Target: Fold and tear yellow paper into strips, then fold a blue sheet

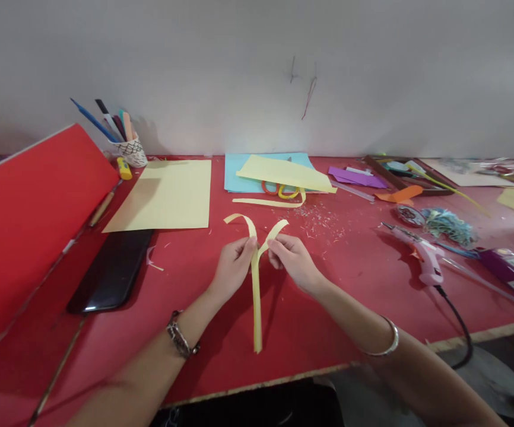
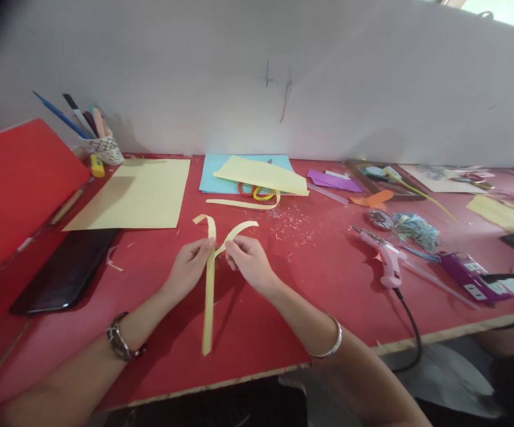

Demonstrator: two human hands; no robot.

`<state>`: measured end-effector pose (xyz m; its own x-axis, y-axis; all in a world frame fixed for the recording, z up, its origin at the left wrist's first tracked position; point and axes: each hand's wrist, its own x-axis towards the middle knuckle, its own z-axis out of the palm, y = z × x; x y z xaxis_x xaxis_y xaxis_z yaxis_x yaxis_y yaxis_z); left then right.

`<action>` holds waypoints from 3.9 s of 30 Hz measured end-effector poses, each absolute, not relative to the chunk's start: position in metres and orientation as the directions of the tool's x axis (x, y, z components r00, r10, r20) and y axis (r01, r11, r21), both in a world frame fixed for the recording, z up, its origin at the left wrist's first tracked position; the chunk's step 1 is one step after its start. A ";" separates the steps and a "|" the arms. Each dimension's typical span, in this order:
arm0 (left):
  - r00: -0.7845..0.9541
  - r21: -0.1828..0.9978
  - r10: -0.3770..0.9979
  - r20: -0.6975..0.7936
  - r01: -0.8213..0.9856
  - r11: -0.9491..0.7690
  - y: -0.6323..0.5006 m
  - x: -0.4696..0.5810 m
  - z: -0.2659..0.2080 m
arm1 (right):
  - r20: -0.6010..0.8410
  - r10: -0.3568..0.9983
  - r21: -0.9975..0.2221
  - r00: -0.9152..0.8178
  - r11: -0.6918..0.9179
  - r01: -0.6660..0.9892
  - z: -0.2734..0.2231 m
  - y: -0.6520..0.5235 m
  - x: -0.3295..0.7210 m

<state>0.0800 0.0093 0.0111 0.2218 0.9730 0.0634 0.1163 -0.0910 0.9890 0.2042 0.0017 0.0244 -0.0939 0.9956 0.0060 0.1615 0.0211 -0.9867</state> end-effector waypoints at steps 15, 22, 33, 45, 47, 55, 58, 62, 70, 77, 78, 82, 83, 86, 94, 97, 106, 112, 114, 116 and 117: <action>0.320 0.947 0.930 0.180 0.201 -0.252 0.007 0.080 0.012 | 0.024 0.985 -0.974 -0.172 0.062 0.218 0.029 0.000 0.202; 0.300 0.988 0.950 0.084 0.102 -0.119 0.010 0.079 0.014 | 0.035 0.994 -0.977 -0.105 0.056 0.205 0.024 0.002 0.204; 0.376 0.977 0.916 0.140 0.097 -0.189 0.011 0.080 0.013 | 0.060 0.982 -0.980 -0.181 0.092 0.175 0.030 0.000 0.202; 0.363 0.936 0.917 0.167 0.236 -0.263 0.009 0.078 0.011 | -0.004 0.976 -0.974 -0.216 0.046 0.224 0.026 0.001 0.204; 0.325 0.940 0.933 0.153 0.245 -0.239 0.009 0.079 0.011 | -0.006 0.974 -0.971 -0.224 0.048 0.233 0.027 0.001 0.204; 0.233 0.988 0.971 0.059 0.125 -0.090 0.010 0.081 0.013 | -0.003 0.990 -0.975 -0.142 0.029 0.221 0.025 0.000 0.204; 0.344 0.993 0.938 0.033 0.097 -0.071 0.011 0.081 0.012 | 0.016 0.999 -0.987 -0.051 0.024 0.161 0.025 0.002 0.205; 0.347 0.991 0.937 0.051 0.100 -0.091 0.010 0.081 0.009 | -0.003 0.997 -0.989 -0.071 0.008 0.147 0.027 0.003 0.204; 0.309 0.976 0.946 0.098 0.153 -0.152 0.009 0.080 0.010 | -0.019 0.985 -0.985 -0.174 0.011 0.171 0.028 0.001 0.203; 0.351 0.995 0.936 0.033 0.072 -0.062 0.010 0.080 0.011 | 0.017 0.998 -0.984 -0.067 0.029 0.178 0.025 0.002 0.206; 0.369 0.995 0.929 0.035 0.071 -0.066 0.010 0.080 0.011 | 0.023 0.999 -0.986 -0.040 0.029 0.167 0.025 0.002 0.206; 0.387 0.986 0.919 0.074 0.111 -0.126 0.009 0.079 0.010 | 0.004 0.995 -0.988 -0.100 0.019 0.152 0.028 0.003 0.206; 0.384 0.981 0.919 0.092 0.122 -0.149 0.009 0.079 0.010 | -0.001 0.991 -0.987 -0.132 0.020 0.160 0.029 0.002 0.205; 0.376 0.970 0.919 0.122 0.149 -0.190 0.008 0.079 0.011 | 0.002 0.986 -0.980 -0.166 0.035 0.194 0.031 0.001 0.203; 0.281 0.994 0.959 0.031 0.093 -0.059 0.011 0.079 0.016 | 0.045 0.995 -0.971 -0.091 0.065 0.228 0.026 0.001 0.206; 0.343 0.995 0.939 0.017 0.085 -0.049 0.012 0.078 0.015 | 0.048 0.999 -0.977 -0.024 0.051 0.206 0.025 0.002 0.207; 0.297 0.952 0.941 0.162 0.205 -0.229 0.007 0.077 0.012 | 0.030 0.987 -0.968 -0.158 0.068 0.241 0.029 0.000 0.203; 0.268 0.982 0.960 0.077 0.147 -0.120 0.009 0.078 0.013 | 0.053 0.992 -0.963 -0.111 0.080 0.258 0.026 0.001 0.206; 0.329 0.987 0.943 0.054 0.124 -0.100 0.009 0.078 0.012 | 0.051 0.997 -0.970 -0.057 0.063 0.234 0.025 0.002 0.207; 0.378 0.987 0.924 0.055 0.122 -0.109 0.009 0.079 0.012 | 0.035 0.999 -0.978 -0.038 0.043 0.205 0.026 0.003 0.207; 0.387 0.983 0.920 0.064 0.132 -0.124 0.009 0.079 0.012 | 0.025 0.998 -0.980 -0.054 0.035 0.195 0.026 0.003 0.207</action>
